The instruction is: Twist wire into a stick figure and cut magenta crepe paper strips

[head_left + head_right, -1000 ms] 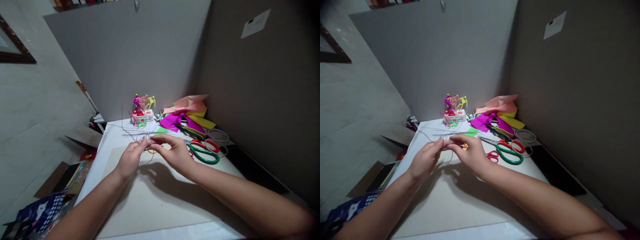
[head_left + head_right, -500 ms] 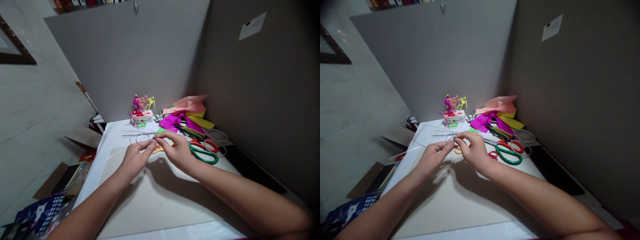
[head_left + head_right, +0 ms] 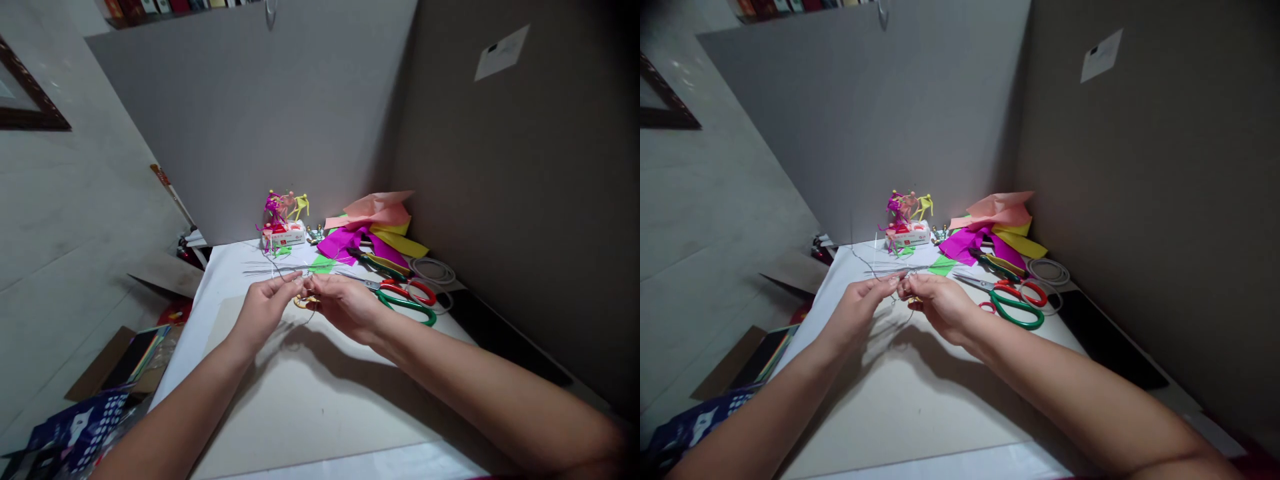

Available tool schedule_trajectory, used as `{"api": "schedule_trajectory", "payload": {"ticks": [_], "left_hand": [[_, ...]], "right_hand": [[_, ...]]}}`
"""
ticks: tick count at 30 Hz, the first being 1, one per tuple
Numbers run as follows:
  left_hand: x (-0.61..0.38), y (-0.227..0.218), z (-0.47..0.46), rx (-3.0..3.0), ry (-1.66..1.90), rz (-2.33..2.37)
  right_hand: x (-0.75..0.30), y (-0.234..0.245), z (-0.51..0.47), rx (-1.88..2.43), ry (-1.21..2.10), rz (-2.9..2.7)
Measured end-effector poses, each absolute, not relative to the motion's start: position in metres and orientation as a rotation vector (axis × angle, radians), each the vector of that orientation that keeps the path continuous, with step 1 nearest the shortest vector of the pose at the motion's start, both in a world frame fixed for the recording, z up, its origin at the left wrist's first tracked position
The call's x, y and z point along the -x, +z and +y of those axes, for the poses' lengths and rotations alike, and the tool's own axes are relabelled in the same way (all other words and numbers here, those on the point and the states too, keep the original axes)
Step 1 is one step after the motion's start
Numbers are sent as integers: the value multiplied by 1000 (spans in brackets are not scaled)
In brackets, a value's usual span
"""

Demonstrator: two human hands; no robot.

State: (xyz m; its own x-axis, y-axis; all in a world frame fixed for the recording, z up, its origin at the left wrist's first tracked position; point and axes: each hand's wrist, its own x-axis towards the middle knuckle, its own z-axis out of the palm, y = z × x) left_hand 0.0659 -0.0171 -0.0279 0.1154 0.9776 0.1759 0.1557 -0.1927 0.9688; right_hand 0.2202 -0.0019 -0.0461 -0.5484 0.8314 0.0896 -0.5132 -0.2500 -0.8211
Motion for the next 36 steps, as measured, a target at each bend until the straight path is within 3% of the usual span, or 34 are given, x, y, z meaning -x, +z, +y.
{"api": "schedule_trajectory", "payload": {"ticks": [5,9,12,17,19,24,36], "left_hand": [[-62,-21,-18,-1495,1103,1110],[-59,-22,-16,-1360,1079,1139],[-59,-24,-14,-1287,1057,1188],[-60,-27,-15,-1296,983,1062],[-60,-28,-15,-1319,979,1059],[-62,-32,-14,-1354,949,1077],[-71,-34,-18,-1198,1031,1158]], "right_hand": [[-225,-43,1,442,2004,-1130],[-224,-43,3,722,1783,-1248],[-225,-41,2,907,1331,-1552],[-232,-34,-9,1063,158,-2033],[-233,-32,-14,1000,-12,-2086],[-231,-34,-19,883,44,-2262],[-222,-39,-17,1159,13,-2417]]}}
